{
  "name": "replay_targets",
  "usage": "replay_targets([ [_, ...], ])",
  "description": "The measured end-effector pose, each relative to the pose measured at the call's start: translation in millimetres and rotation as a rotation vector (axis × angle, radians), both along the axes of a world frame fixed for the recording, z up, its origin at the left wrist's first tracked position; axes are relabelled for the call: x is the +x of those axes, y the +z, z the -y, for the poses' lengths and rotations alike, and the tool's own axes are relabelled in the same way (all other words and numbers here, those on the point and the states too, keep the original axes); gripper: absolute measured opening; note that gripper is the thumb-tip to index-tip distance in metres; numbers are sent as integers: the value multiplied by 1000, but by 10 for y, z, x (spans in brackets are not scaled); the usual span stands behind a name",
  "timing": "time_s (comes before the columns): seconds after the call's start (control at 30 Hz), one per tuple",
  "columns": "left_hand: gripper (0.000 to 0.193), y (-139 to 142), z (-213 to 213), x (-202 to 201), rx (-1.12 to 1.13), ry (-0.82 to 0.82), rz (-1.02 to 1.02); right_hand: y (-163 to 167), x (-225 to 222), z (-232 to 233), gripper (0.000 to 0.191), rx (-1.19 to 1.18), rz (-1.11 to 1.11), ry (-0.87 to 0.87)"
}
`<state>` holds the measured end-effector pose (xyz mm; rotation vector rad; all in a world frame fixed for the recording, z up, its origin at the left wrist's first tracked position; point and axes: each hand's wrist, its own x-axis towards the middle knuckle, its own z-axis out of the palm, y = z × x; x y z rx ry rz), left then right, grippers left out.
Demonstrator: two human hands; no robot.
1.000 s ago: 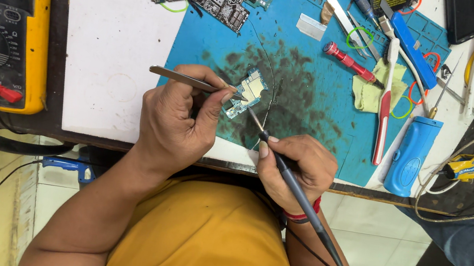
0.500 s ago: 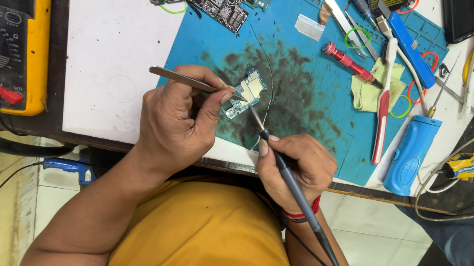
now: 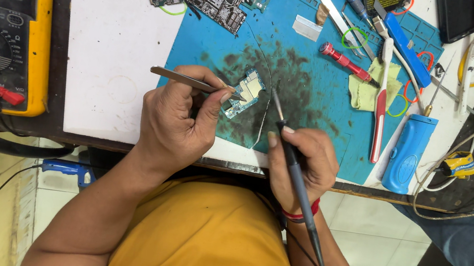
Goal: The person uses a hot air gun to heat a small phone motherboard on the work mat, then holds the board with tweezers while soldering its contacts with a soldering iron, repositioning the board to work on different sides.
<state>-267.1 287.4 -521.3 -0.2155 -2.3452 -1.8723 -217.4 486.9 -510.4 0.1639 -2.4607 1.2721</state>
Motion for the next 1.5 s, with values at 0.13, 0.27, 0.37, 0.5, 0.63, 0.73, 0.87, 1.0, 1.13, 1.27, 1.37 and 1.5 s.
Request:
replay_targets([
  [0.13, 13, 2, -7, -12, 11, -1, -14, 8, -18, -25, 19, 104, -47, 65],
  [0.27, 13, 5, -6, -19, -13, 5, -25, -19, -8, 37, 16, 85, -50, 82],
  [0.37, 13, 5, -14, -26, -7, 5, -25, -32, -21, 54, 15, 91, -71, 72],
  [0.5, 13, 5, -17, -31, -14, 8, -36, -26, -37, 53, 15, 112, -75, 78],
  [0.63, 13, 8, -10, -29, -24, 7, -47, -6, -40, 52, 15, 124, -70, 104],
  [0.73, 13, 7, -16, -26, -23, 7, -23, 4, -37, 55, 15, 140, -74, 99],
  [0.87, 13, 9, -14, -19, -20, 8, -34, 28, -37, 43, 15, 154, -56, 141],
  [1.0, 13, 5, -10, -17, -22, 5, -29, 29, -40, 57, 15, 168, -58, 113],
  [1.13, 13, -5, -7, -18, -25, 6, -47, 30, -55, 45, 17, 173, -67, 157],
  [1.27, 13, -13, -6, -25, -17, -4, -35, 31, -50, 50, 17, 171, -62, 132],
  [1.37, 13, -11, -5, -16, -23, -3, -24, 28, -45, 51, 17, 179, -72, 133],
  [1.5, 13, -11, -13, -6, -13, -2, -30, 13, -39, 52, 17, 177, -75, 109],
])
